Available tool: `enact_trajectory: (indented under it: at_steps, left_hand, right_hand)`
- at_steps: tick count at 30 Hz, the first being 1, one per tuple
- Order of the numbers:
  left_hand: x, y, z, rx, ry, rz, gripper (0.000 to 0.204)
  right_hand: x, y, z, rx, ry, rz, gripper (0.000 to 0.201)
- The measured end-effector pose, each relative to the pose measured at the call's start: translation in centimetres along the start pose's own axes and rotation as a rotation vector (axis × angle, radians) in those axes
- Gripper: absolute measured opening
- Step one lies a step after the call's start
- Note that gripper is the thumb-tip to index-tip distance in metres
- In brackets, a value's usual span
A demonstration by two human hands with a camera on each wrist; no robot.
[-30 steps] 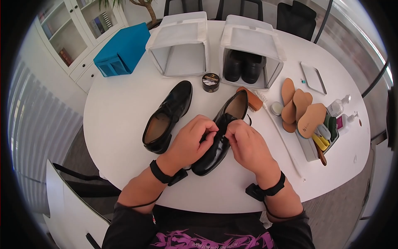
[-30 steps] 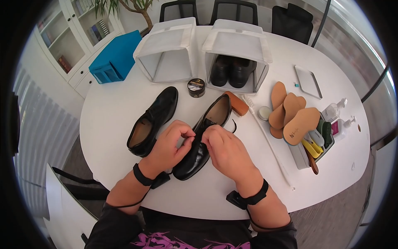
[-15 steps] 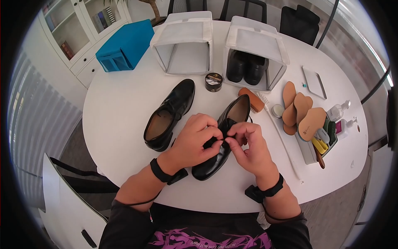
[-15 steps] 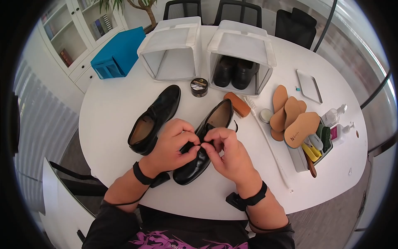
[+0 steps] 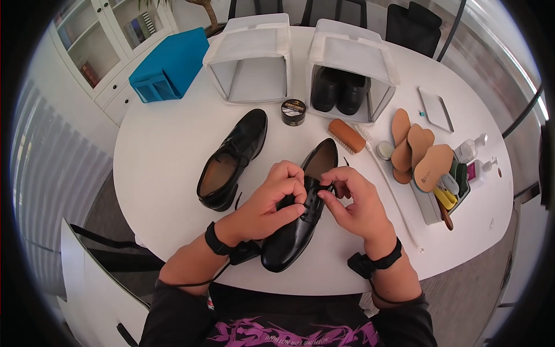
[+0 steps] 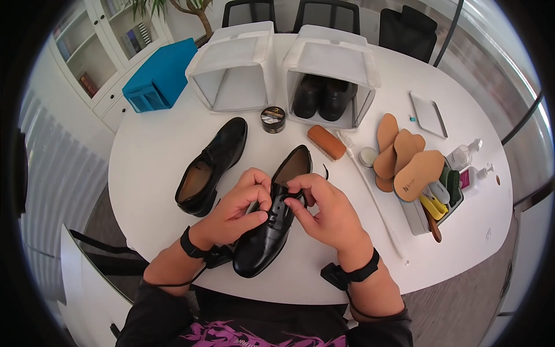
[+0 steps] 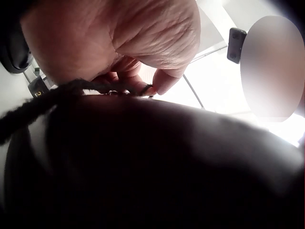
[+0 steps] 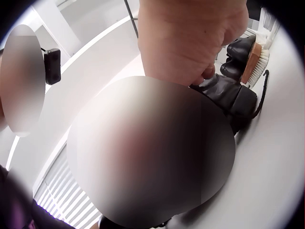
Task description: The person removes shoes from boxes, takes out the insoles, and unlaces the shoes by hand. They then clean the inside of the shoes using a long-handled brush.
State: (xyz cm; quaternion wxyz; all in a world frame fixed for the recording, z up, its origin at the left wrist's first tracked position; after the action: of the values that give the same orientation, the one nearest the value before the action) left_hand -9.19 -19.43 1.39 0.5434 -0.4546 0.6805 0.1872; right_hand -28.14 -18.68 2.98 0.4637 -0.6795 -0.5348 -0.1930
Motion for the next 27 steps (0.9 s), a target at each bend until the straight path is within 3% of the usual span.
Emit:
enact_trajectory:
  at_steps: [6, 13, 15, 22, 25, 27]
  left_hand:
    - [-0.4, 0.6, 0.1, 0.057, -0.039, -0.121, 0.005]
    - [-0.3, 1.2, 0.4, 0.107, -0.050, -0.098, 0.008]
    - [-0.8, 1.7, 0.5, 0.197, -0.020, -0.111, 0.013]
    - [-1.5, 2.1, 0.3, 0.203, 0.000, -0.072, 0.019]
    - [-0.9, 1.9, 0.0, 0.143, -0.036, -0.169, 0.021]
    - [-1.3, 1.5, -0.1, 0.065, 0.015, -0.450, 0.020]
  right_hand:
    - [1.1, -0.1, 0.1, 0.003, -0.090, -0.050, 0.044]
    - [0.2, 0.4, 0.3, 0.087, 0.069, -0.112, 0.041]
    - [-0.4, 0.0, 0.1, 0.087, 0.127, -0.093, 0.037]
    - [-0.9, -1.4, -0.1, 0.015, 0.103, -0.100, 0.029]
    - [-1.3, -1.5, 0.1, 0.011, 0.113, -0.129, 0.028]
    - [-1.8, -1.1, 0.2, 0.033, 0.174, -0.161, 0.029]
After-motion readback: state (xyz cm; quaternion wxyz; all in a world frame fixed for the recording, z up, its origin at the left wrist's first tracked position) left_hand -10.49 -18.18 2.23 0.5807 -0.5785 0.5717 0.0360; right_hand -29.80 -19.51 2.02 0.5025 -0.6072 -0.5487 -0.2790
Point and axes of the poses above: each hand's wrist, its own z-axis away from the middle knuckle, its own y-axis out of the palm, x = y × z, the point moved 10 cm from there along -z, towards the middle knuckle, and after that the axes turned 3 degrees about -x, right-handed, at the moved point
